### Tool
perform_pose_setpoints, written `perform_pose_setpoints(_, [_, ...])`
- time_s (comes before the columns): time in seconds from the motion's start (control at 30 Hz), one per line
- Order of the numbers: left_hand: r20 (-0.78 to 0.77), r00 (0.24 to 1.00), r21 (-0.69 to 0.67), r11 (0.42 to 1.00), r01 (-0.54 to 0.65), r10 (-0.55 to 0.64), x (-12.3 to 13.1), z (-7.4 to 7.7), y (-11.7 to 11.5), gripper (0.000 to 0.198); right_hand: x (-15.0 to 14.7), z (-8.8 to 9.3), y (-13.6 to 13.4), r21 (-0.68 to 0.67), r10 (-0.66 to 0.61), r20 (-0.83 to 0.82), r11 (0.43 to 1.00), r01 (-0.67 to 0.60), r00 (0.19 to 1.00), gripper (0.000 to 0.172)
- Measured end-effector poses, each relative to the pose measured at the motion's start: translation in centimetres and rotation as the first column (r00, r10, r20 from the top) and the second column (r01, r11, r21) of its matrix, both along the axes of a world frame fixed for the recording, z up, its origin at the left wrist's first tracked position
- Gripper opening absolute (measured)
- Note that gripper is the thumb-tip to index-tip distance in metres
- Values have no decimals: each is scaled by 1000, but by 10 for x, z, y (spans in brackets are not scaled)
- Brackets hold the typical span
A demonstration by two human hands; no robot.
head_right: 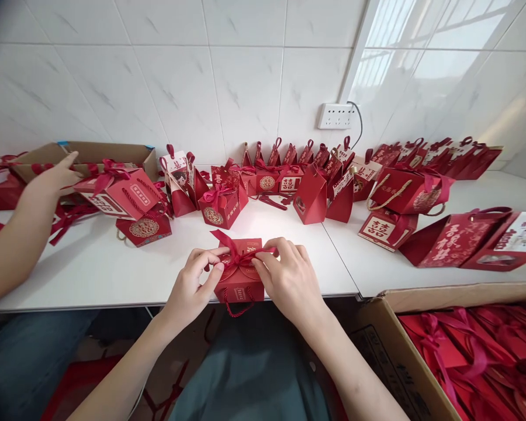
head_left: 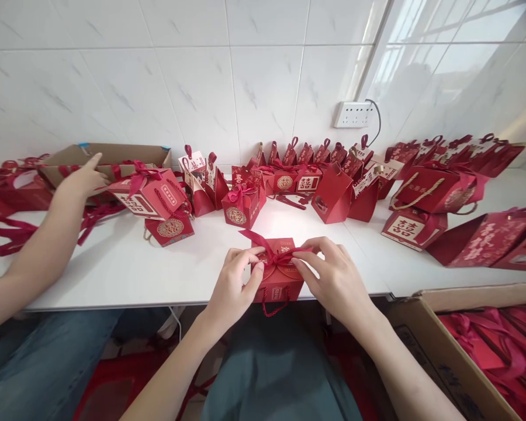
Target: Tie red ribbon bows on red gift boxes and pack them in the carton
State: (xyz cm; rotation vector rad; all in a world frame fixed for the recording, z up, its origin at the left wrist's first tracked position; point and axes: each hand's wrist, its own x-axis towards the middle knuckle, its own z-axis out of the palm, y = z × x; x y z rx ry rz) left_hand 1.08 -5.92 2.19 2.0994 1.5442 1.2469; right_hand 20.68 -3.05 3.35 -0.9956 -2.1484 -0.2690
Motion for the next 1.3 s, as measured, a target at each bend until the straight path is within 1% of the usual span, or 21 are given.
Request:
perform_pose_setpoints(0.07, [7, 1000, -15, 1000, -6, 6, 0, 0, 0, 15, -3, 1, -5, -199, -24, -154, 980, -7, 988, 25])
perform_pose_setpoints(0.1, [8, 1000, -22, 1000, -7, 7, 0, 0, 1, 15, -5, 2, -8, -300, -39, -212, 954, -27, 977, 29])
perform_pose_setpoints(0.17, [12, 1000, -32, 999, -10, 10, -1, 1, 2, 15, -8, 5, -11, -468, -71, -283, 881, -73, 956, 33])
perform_pose_setpoints(0.23, [14, 1000, -36, 999, -13, 14, -1, 1, 3, 15, -13, 8, -12, -582, -116, -317, 807, -97, 941, 35])
perform_pose_setpoints(0.33, [8, 1000, -20, 1000, -13, 13, -1, 0, 4, 16, -18, 8, -9, -685, -186, -331, 722, -100, 925, 36])
perform_pose_setpoints(0.4, [0, 1000, -11, 1000, -12, 12, -1, 1, 5, 15, -21, 7, -6, -706, -205, -321, 703, -89, 925, 33])
perform_pose_setpoints(0.47, [-2, 1000, -16, 1000, -9, 9, -1, 1, 5, 15, -21, 7, -4, -700, -196, -313, 709, -87, 929, 25])
perform_pose_setpoints(0.63, [2, 999, -48, 998, 40, -40, -2, 6, 9, 16, -19, 8, -1, -694, -112, -309, 706, -143, 944, 11])
perform_pose_setpoints(0.7, [-5, 999, -67, 997, 48, -48, -1, 9, 11, 17, -18, 8, -1, -663, -85, -311, 733, -152, 947, 7])
perform_pose_setpoints(0.8, [-11, 999, -117, 992, 49, -51, -2, 13, 14, 17, -18, 8, -2, -577, -67, -334, 803, -147, 940, 8])
perform_pose_setpoints(0.87, [-12, 999, -145, 988, 46, -48, -2, 14, 14, 18, -18, 8, -4, -547, -57, -342, 824, -149, 938, 9])
perform_pose_setpoints(0.97, [-11, 999, -145, 989, 36, -38, -4, 12, 15, 18, -21, 10, -6, -566, -65, -371, 806, -171, 926, 13])
perform_pose_setpoints(1.1, [-7, 999, -128, 991, 41, -42, -4, 9, 16, 17, -28, 12, -6, -608, -146, -409, 780, -149, 901, 22])
perform_pose_setpoints(1.17, [-10, 999, -125, 991, 43, -45, -3, 9, 16, 17, -30, 10, -4, -619, -174, -432, 771, -150, 885, 19])
perform_pose_setpoints(1.23, [-3, 999, -128, 990, 52, -53, -4, 10, 16, 19, -30, 8, -1, -631, -186, -468, 755, -179, 864, 15])
perform_pose_setpoints(1.3, [23, 997, -143, 987, 70, -67, -5, 11, 15, 19, -28, 5, 2, -658, -196, -505, 718, -227, 840, 14])
